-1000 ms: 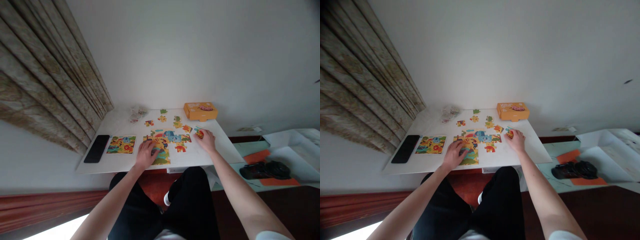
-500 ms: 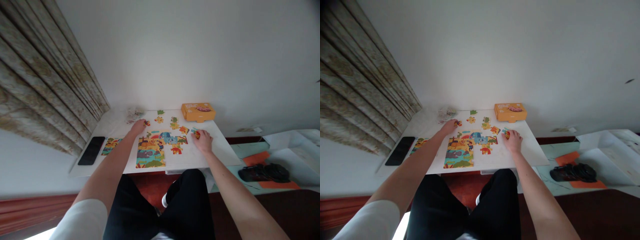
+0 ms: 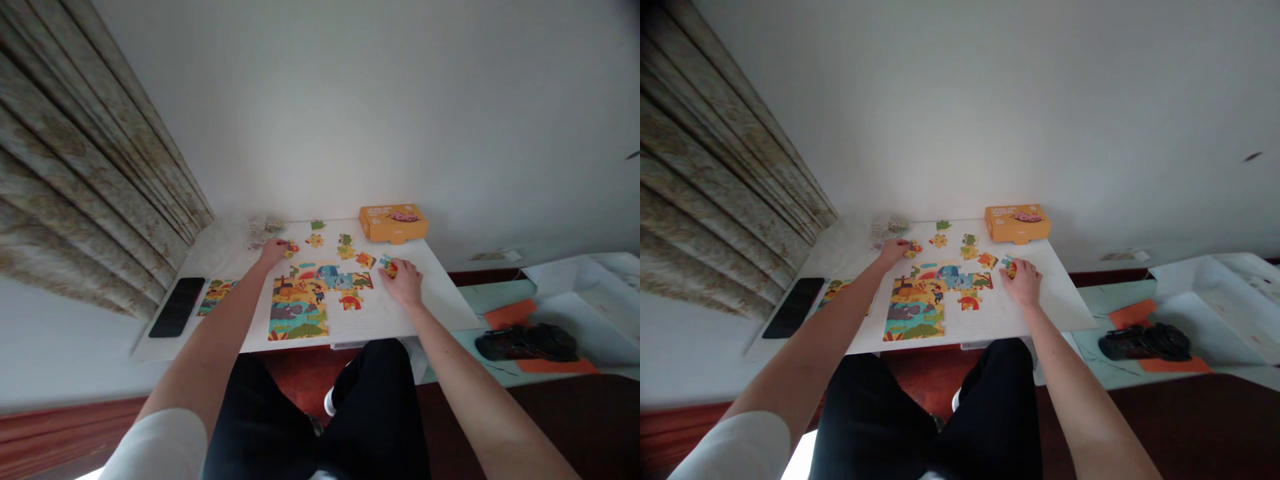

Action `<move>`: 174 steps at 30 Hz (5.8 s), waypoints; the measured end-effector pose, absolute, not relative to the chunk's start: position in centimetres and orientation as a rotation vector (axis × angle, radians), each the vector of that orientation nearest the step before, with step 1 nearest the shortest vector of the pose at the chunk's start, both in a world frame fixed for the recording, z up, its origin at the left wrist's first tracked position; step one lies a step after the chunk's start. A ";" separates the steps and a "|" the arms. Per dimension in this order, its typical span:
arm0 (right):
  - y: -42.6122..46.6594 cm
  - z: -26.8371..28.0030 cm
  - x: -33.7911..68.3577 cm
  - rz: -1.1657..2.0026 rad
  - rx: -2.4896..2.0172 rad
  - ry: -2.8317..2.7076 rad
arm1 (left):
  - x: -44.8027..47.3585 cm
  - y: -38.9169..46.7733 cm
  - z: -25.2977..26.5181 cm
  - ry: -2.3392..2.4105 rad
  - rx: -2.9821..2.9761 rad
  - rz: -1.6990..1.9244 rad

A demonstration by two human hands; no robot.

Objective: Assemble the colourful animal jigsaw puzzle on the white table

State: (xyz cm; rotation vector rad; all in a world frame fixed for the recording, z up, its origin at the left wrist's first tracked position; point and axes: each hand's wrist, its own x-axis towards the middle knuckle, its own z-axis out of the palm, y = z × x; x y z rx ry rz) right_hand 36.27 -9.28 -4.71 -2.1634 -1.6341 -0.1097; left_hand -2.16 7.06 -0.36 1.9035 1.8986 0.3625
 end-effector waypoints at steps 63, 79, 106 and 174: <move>-18.7 -4.0 24.8 0.254 -1.261 -1.867 | 7.4 -17.6 -1.4 1.074 0.556 1.121; -15.3 -4.4 26.4 0.260 -1.369 -2.211 | 1.6 -15.8 -2.3 1.388 2.508 0.515; -15.2 -5.1 27.5 0.085 -1.654 -1.744 | 1.8 -13.9 -2.1 1.169 2.671 0.315; -15.3 -6.8 32.2 0.570 -1.512 -1.048 | 7.8 -15.0 -1.4 1.247 2.799 0.345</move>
